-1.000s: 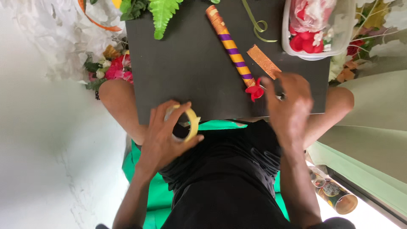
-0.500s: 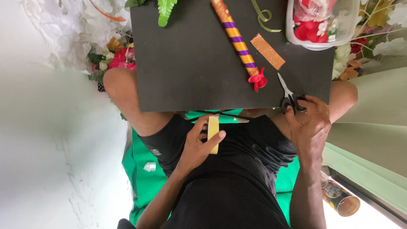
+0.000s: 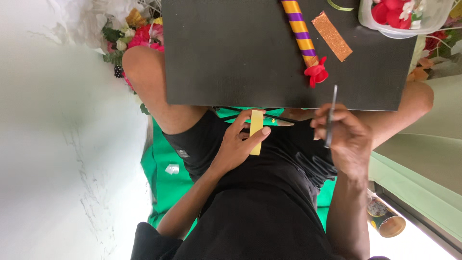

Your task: The person wraps decorative ribbon and glittery tape around a cardboard tube, securing pieces with tape and cutting excess ribbon with scissors.

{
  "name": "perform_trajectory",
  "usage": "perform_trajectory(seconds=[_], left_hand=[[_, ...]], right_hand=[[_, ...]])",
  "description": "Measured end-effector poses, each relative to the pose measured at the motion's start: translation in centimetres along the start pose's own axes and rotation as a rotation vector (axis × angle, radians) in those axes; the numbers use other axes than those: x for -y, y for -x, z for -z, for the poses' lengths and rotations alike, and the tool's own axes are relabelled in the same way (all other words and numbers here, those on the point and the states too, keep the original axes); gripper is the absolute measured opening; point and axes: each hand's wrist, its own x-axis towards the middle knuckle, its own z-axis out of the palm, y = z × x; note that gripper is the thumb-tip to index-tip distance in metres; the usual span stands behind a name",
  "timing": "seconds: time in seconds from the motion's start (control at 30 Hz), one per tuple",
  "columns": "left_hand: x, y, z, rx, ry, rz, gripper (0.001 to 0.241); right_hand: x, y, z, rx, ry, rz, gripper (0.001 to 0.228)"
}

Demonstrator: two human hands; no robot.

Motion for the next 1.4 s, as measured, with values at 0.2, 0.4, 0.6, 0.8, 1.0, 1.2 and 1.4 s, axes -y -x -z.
perform_trajectory(seconds=[0.2, 0.4, 0.6, 0.8, 1.0, 1.2, 1.4], left_hand=[[1.5, -0.5, -0.1, -0.052, 0.021, 0.053, 0.052], [0.6, -0.5, 0.0, -0.03, 0.017, 0.078, 0.066], [0.2, -0.6, 0.2, -0.056, 0.016, 0.021, 0.071], [-0.5, -0.9, 0.1, -0.109, 0.027, 0.147, 0.069], [0.2, -1.3, -0.1, -0.11, 0.031, 0.084, 0.07], [0.6, -1.6, 0.0, -0.107, 0.022, 0.055, 0.065], [1.4, -1.2, 0.0, -0.105, 0.024, 0.022, 0.062]], right_hand=[[-2.6, -3.8, -4.2, 0.089, 0.175, -0.022, 0.029], [-1.4, -5.1, -6.8, 0.114, 0.381, 0.092, 0.021], [-1.4, -5.7, -7.2, 0.116, 0.55, 0.174, 0.022], [-1.2, -5.5, -7.5, 0.141, 0.578, 0.199, 0.022], [-1.4, -5.5, -7.8, 0.125, 0.605, 0.226, 0.022], [-0.7, -5.5, -8.2, 0.16, 0.666, 0.249, 0.026], [-0.7, -6.0, -8.7, 0.169, 0.757, 0.251, 0.027]])
